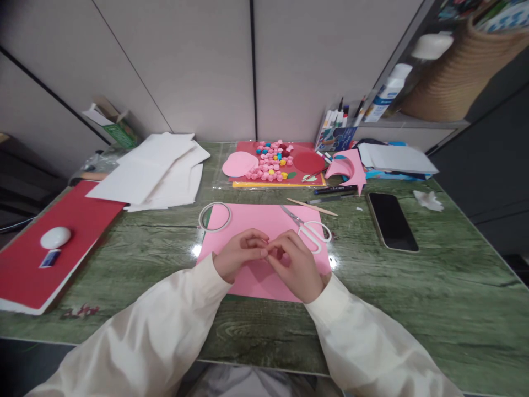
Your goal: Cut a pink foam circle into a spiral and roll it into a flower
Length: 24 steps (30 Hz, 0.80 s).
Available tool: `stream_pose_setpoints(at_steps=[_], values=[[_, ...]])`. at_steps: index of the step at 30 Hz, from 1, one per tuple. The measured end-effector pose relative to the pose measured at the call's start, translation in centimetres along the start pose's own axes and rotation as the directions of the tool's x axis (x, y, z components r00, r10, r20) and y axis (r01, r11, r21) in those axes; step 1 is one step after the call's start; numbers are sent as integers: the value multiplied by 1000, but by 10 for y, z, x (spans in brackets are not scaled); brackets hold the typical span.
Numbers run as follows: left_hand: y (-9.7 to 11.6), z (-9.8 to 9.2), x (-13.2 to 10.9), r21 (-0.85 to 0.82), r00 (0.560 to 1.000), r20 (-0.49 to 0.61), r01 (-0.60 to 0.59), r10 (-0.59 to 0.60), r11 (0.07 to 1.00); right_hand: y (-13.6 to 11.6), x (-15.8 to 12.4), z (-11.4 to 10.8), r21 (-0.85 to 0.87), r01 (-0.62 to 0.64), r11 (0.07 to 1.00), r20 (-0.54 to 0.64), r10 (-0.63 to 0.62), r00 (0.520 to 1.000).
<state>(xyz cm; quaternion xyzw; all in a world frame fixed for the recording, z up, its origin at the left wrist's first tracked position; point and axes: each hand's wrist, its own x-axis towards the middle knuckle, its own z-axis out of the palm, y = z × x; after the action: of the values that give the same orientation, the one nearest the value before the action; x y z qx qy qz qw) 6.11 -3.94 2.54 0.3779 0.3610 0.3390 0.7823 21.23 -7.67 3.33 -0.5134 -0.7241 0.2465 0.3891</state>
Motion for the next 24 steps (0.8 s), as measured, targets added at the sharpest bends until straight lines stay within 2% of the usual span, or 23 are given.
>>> stream_pose_setpoints(at_steps=[13, 19, 24], values=[[0, 2, -1, 57, 999, 7, -42, 42, 997, 4, -4, 0, -39, 42, 998, 79, -38, 996], [-1, 3, -1, 85, 998, 35, -50, 47, 995, 6, -4, 2, -56, -6, 998, 7, 6, 1000], [-2, 2, -1, 148, 994, 82, -82, 70, 986, 5, -3, 1, -45, -11, 999, 5, 11, 1000]])
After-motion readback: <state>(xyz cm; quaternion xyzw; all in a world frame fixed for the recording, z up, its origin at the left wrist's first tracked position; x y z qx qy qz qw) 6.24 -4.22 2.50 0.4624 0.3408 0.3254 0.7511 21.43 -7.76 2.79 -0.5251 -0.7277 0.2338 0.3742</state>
